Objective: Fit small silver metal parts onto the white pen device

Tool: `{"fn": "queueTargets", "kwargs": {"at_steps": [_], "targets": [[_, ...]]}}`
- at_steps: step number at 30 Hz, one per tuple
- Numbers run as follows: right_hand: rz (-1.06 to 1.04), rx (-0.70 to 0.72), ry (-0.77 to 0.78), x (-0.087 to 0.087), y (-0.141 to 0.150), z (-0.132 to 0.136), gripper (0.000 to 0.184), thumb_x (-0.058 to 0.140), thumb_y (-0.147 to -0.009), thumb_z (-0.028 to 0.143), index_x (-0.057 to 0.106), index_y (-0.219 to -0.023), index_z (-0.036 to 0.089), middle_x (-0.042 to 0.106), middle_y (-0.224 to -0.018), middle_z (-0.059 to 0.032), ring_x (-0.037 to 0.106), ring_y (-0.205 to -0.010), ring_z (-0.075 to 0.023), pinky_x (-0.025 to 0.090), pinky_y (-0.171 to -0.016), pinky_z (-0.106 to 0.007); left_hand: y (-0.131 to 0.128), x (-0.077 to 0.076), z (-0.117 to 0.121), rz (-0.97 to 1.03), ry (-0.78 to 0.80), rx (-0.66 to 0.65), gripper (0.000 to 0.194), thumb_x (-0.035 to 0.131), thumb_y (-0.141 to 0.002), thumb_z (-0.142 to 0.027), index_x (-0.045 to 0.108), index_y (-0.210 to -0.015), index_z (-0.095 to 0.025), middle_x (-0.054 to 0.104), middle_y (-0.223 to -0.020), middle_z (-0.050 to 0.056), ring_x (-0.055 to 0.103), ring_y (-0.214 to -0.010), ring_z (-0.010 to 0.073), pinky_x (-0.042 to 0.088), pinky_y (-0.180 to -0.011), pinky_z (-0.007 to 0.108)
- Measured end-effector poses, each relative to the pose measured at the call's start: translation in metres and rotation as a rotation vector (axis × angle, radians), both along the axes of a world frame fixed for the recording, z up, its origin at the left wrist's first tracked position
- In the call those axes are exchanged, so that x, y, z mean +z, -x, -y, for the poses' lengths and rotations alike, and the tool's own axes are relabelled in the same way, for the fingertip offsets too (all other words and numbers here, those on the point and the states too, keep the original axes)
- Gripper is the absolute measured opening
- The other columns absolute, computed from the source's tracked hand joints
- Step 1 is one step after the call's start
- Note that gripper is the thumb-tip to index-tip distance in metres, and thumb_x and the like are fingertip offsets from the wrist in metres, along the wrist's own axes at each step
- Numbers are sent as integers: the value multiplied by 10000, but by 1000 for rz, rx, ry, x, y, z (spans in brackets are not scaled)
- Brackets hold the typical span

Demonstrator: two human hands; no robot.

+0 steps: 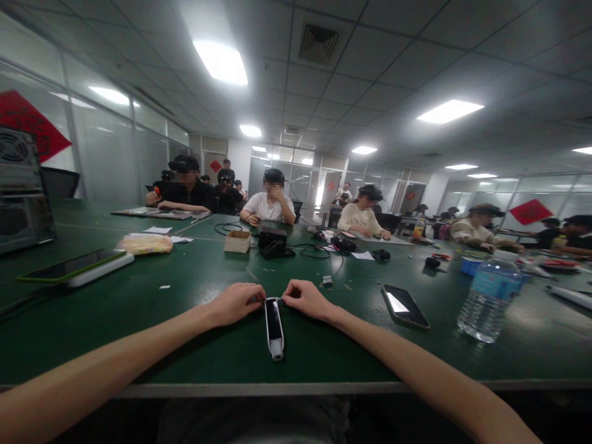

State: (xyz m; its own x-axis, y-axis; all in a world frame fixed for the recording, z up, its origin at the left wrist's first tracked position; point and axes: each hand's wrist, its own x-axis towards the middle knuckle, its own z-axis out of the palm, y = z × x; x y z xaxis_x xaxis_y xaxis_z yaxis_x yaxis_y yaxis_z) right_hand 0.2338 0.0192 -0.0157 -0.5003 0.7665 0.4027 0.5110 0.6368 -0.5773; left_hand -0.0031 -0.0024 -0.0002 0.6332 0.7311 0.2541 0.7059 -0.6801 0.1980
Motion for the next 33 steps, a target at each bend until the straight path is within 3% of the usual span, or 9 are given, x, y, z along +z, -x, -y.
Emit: {"fn": "queueTargets", "kwargs": {"at_steps": [5,10,17,24,33], "targets": [[-92,-9,70,-4,3,-2,83,648,-736,215,617,-712,142,649,-731,-9,572,-654,-114,450,-597,-225,0,0,1,6,-7,-10,158,521,-870,-215,612,-997,-193,663,-922,27,616,-816,161,455,-714,249],[-219,-24,318,-6,7,-7,66,634,-719,191,603,-698,137,641,-638,-4,576,-571,-106,446,-540,-213,-1,1,2,-3,-5,1,156,523,-861,-197,607,-992,-188,665,-910,27,615,-806,160,454,-711,246],[-272,-30,303,-9,11,-5,72,643,-694,167,580,-664,151,629,-582,17,561,-494,-88,445,-481,-190,1,-7,-5,23,-21,-9,157,526,-862,-210,611,-992,-189,660,-894,30,612,-810,176,454,-718,266],[-359,-42,590,-3,13,-4,73,650,-693,134,583,-665,130,652,-582,-9,595,-503,-87,503,-505,-191,0,-3,0,15,-5,0,159,524,-859,-193,616,-988,-191,658,-905,30,610,-818,173,456,-726,265],[-299,42,447,-8,6,-10,157,692,-672,227,562,-680,139,692,-683,-42,652,-612,-140,530,-547,-243,-2,0,2,-5,-21,19,150,532,-863,-203,626,-980,-203,660,-908,21,614,-804,165,451,-702,251]]}}
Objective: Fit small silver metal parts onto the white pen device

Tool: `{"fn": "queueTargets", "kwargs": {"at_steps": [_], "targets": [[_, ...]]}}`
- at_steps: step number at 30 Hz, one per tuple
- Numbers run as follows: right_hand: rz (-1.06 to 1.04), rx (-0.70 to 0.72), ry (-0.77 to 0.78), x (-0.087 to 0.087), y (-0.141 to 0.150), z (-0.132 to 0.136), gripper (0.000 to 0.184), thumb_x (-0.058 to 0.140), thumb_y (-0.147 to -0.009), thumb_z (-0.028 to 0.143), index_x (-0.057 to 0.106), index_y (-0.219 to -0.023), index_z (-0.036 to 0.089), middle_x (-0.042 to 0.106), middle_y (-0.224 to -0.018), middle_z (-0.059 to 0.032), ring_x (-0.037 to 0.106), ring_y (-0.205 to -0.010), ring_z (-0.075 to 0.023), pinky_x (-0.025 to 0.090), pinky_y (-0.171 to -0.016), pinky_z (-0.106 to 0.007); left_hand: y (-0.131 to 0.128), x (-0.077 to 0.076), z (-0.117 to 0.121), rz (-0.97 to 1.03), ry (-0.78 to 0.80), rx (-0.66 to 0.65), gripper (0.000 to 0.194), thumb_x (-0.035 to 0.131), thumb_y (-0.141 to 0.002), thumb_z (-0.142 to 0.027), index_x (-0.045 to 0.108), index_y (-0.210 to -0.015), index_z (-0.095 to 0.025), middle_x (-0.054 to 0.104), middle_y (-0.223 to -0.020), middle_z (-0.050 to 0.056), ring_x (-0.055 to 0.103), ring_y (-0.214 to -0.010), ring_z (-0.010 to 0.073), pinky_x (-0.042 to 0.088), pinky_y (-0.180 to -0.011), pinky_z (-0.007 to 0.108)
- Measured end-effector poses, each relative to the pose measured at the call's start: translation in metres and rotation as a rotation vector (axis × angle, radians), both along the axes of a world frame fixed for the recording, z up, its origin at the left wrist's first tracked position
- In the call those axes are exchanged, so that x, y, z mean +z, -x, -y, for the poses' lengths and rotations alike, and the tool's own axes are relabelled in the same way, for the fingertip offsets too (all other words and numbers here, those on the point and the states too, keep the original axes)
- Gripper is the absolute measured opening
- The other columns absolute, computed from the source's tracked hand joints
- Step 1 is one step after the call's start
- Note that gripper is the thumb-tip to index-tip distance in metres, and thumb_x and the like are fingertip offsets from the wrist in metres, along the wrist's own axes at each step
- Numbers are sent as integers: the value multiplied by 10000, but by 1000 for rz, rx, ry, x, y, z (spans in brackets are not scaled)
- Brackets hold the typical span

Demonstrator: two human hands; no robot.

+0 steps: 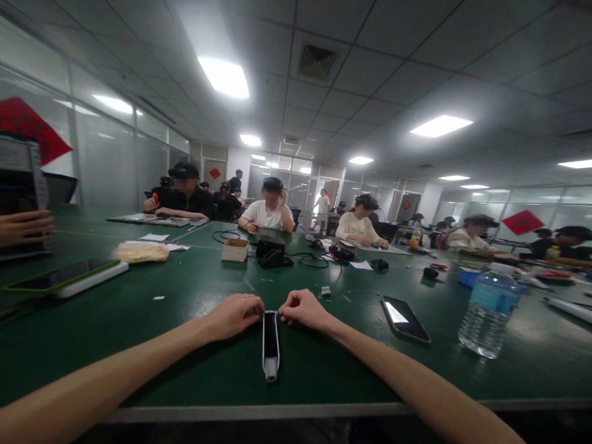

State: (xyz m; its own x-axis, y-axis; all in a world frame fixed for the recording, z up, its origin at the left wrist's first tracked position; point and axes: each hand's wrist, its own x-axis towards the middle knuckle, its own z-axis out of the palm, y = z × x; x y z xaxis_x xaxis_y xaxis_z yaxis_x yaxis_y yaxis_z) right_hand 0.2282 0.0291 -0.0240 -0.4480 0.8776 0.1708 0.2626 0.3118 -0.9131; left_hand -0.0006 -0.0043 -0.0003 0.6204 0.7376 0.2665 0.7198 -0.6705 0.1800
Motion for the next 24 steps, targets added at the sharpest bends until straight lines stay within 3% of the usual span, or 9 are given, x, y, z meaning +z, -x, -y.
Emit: {"fn": "queueTargets", "kwargs": {"at_steps": [6,15,21,24], "targets": [[10,-15,-88,-1,-8,-7,122,655,-671,210,550,-684,148,716,-786,-66,661,-639,-146,527,-558,-251,-1,1,0,-13,-12,-12,158,538,-861,-191,628,-991,-203,664,-906,17,614,-807,162,445,-706,247],[147,35,-162,2,-19,-12,107,688,-648,202,597,-662,147,673,-679,-11,603,-592,-116,481,-574,-231,-1,2,0,-11,-17,-26,152,543,-858,-193,634,-980,-200,669,-897,17,615,-775,157,440,-681,240],[194,160,-126,14,-26,-6,277,744,-670,323,617,-859,165,653,-699,11,618,-609,-134,497,-585,-255,-3,7,4,-23,7,-12,162,541,-855,-194,639,-984,-200,678,-906,17,614,-769,152,442,-672,233],[241,188,-164,20,-26,-1,239,712,-722,332,638,-879,167,655,-731,6,618,-640,-134,502,-619,-260,-3,8,5,-31,8,-6,168,541,-853,-194,639,-990,-204,678,-907,15,613,-773,153,441,-669,232]]}}
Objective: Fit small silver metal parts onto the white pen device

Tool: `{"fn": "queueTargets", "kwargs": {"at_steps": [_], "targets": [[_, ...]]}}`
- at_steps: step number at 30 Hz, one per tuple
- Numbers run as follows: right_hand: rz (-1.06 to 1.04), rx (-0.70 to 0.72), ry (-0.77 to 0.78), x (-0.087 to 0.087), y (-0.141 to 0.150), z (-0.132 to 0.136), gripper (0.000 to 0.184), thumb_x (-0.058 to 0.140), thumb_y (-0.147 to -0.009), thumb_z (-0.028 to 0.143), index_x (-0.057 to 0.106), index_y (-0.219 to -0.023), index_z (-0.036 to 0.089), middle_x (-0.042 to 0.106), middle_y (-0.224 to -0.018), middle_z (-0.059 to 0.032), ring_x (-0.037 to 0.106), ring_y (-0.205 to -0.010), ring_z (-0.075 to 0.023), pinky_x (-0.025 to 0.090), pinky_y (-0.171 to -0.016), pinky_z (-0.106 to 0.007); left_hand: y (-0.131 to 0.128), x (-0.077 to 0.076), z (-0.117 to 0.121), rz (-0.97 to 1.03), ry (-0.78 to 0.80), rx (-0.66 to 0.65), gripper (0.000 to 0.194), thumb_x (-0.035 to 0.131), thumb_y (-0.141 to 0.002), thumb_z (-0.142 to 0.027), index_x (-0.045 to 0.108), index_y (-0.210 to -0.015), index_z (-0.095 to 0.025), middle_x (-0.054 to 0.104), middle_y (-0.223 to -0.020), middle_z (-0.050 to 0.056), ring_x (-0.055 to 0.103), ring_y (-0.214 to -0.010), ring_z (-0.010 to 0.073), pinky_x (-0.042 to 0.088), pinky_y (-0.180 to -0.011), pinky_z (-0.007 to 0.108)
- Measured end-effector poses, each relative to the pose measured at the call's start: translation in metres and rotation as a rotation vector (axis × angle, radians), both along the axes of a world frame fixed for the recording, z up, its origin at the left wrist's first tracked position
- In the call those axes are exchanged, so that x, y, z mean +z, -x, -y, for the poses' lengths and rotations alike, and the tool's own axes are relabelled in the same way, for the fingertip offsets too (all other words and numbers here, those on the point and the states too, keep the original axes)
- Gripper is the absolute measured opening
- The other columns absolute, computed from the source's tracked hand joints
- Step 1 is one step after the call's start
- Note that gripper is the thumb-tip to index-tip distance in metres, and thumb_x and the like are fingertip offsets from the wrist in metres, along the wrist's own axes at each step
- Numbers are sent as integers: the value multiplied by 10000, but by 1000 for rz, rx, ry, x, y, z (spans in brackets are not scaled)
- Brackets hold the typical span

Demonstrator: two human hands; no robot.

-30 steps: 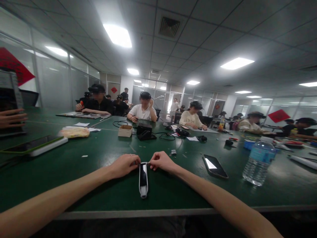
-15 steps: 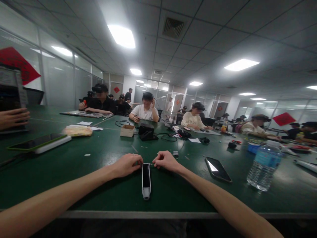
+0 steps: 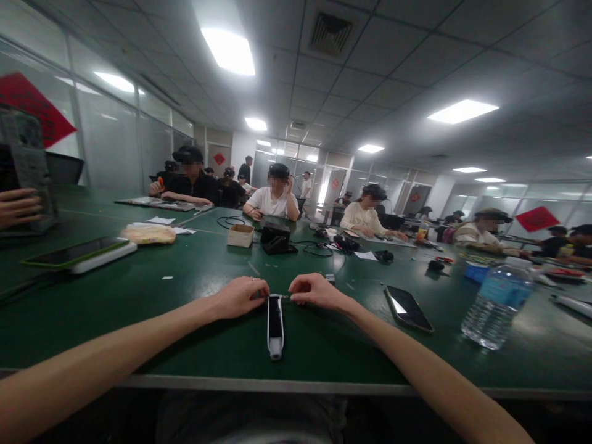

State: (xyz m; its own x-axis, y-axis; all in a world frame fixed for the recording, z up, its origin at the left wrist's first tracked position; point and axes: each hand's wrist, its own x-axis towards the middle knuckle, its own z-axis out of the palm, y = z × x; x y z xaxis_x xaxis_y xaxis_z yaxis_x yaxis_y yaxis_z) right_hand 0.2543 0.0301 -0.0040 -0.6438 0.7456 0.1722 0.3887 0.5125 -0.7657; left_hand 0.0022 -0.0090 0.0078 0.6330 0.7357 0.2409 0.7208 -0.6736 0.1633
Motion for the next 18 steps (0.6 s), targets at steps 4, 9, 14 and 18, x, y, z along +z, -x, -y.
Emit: {"fn": "queueTargets", "kwargs": {"at_steps": [4,9,14,18], "targets": [[54,11,-78,1,2,3,198,688,-757,338,672,-856,166,662,-771,-4,614,-678,-134,498,-654,-257,0,1,1,-2,0,4,163,544,-849,-194,636,-984,-204,673,-898,16,613,-775,155,445,-677,236],[38,-17,-124,-6,6,3,204,705,-747,345,679,-859,176,665,-784,-5,613,-689,-136,496,-651,-251,1,1,2,11,15,-15,164,540,-852,-210,632,-986,-198,669,-924,26,617,-805,165,454,-695,244],[43,-29,-187,-8,10,6,193,701,-757,332,684,-866,174,662,-794,-8,602,-702,-130,482,-645,-240,1,-2,0,13,6,-18,162,539,-858,-216,635,-987,-196,671,-918,27,616,-782,162,447,-682,244],[35,-44,-198,-8,13,7,183,703,-754,313,688,-863,168,654,-777,-9,591,-695,-127,473,-646,-239,1,-3,-2,-5,-5,-8,164,544,-857,-206,638,-990,-188,669,-889,27,612,-760,157,440,-671,239]]}}
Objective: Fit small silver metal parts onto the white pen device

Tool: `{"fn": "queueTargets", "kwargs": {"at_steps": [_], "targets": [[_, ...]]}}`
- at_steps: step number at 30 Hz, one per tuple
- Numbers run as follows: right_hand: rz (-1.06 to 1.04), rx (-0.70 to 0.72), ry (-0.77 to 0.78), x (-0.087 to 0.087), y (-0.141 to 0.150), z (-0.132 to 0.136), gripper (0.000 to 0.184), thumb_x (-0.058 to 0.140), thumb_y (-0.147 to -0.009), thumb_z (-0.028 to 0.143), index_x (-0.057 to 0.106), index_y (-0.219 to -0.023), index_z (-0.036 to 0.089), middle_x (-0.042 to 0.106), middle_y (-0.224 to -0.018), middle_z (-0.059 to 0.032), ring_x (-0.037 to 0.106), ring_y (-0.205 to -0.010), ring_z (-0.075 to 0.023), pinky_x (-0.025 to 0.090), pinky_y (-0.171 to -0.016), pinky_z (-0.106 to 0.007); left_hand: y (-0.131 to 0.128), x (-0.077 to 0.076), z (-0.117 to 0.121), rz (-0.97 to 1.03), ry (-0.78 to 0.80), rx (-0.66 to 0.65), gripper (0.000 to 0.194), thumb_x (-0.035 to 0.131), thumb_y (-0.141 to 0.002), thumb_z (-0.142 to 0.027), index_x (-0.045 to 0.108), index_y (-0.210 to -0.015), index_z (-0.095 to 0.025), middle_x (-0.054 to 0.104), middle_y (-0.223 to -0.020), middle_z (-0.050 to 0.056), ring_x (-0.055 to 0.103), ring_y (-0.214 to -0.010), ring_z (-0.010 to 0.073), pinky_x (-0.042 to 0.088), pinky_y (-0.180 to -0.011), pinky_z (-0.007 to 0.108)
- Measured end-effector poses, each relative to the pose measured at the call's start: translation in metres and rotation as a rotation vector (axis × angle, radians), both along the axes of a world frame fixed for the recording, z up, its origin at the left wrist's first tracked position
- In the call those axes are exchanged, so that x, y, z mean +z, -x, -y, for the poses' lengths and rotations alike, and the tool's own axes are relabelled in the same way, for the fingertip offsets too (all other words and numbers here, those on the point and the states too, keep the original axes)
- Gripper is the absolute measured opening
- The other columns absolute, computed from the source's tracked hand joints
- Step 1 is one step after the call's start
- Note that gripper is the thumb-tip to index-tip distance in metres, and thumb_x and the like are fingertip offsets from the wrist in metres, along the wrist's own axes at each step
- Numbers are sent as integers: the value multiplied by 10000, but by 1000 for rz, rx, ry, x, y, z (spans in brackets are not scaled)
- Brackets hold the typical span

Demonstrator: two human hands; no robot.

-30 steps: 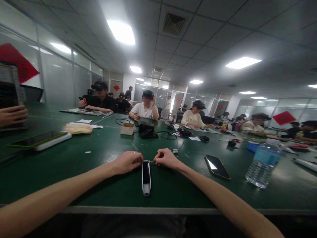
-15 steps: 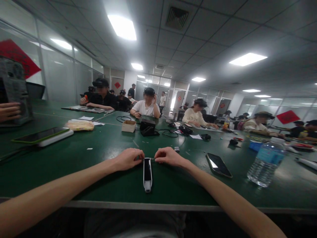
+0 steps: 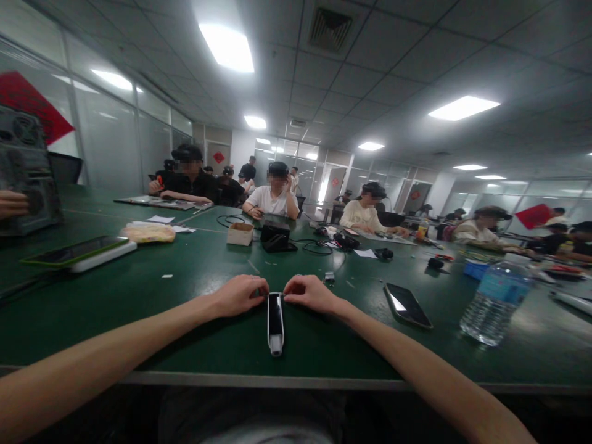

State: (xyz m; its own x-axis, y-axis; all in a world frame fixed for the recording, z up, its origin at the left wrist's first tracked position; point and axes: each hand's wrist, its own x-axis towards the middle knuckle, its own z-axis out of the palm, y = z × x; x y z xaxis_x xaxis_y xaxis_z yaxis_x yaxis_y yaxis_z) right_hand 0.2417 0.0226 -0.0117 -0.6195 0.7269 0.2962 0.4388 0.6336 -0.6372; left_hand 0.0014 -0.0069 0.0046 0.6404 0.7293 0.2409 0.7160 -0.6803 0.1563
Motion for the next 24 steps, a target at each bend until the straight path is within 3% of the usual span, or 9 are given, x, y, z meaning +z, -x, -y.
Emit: {"fn": "queueTargets", "kwargs": {"at_steps": [24], "targets": [[21,-8,-89,-1,3,2,198,706,-755,330,707,-873,171,662,-752,-9,595,-666,-124,467,-614,-225,-1,2,-1,18,-3,-27,175,528,-850,-245,634,-980,-193,671,-908,28,608,-776,157,447,-681,237]]}}
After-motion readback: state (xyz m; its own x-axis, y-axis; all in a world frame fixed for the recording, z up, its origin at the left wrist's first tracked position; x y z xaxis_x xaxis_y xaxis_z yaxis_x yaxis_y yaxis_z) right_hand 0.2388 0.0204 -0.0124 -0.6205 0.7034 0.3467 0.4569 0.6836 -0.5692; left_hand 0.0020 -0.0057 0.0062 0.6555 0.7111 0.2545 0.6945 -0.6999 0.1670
